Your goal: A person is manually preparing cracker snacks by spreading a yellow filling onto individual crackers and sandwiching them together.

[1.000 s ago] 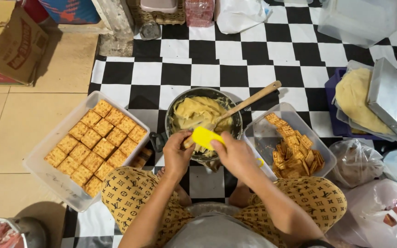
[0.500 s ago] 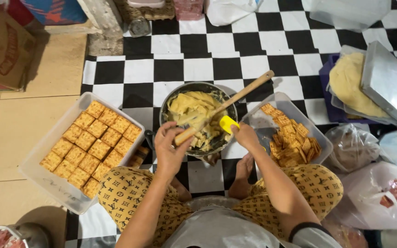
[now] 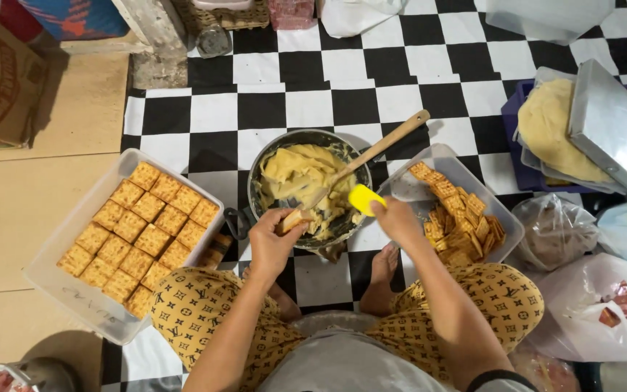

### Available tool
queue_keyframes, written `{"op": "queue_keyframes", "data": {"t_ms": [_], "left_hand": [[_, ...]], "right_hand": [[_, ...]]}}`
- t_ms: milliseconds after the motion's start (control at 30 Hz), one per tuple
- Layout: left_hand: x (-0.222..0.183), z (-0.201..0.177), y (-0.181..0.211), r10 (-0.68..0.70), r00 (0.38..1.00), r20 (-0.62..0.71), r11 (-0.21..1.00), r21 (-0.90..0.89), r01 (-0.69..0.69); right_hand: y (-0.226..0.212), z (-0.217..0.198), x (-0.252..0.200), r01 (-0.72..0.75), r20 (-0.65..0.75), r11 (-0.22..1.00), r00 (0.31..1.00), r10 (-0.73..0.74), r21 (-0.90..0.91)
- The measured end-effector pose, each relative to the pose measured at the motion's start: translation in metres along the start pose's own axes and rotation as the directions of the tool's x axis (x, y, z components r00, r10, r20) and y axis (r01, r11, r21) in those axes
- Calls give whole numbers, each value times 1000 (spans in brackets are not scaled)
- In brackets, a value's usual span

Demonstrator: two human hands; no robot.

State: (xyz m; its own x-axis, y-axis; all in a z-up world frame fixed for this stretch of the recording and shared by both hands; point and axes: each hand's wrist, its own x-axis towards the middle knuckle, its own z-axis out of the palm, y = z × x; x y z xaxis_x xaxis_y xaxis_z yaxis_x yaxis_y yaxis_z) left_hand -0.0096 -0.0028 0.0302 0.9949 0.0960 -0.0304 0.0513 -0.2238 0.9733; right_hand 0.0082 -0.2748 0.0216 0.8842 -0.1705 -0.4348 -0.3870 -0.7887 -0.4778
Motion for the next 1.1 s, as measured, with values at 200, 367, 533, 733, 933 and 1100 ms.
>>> {"op": "queue_keyframes", "data": {"t_ms": [200, 367, 533, 733, 933, 1100], "left_hand": [[-4, 2, 19, 104, 994, 44, 990, 92, -108], [-5, 2, 19, 147, 989, 30, 987, 62, -149], [-7, 3, 21, 234, 972, 7, 970, 70, -234], [-9, 7, 30, 265, 963, -47, 963, -37, -267], [-8, 9, 26, 333, 939, -86, 942, -17, -336], [-13, 6, 54, 253, 961, -115, 954, -135, -267]], "right_hand": [[-69, -13, -61, 293, -16, 952, 956, -293, 89], [-82, -15, -69, 316, -1, 948, 949, -316, 40], [-78, -13, -69, 308, -12, 951, 951, -308, 25], [-64, -7, -66, 281, -56, 959, 959, -278, 42], [-53, -4, -54, 234, -82, 972, 970, -230, 33], [0, 38, 21, 21, -28, 991, 999, -25, -135]]}}
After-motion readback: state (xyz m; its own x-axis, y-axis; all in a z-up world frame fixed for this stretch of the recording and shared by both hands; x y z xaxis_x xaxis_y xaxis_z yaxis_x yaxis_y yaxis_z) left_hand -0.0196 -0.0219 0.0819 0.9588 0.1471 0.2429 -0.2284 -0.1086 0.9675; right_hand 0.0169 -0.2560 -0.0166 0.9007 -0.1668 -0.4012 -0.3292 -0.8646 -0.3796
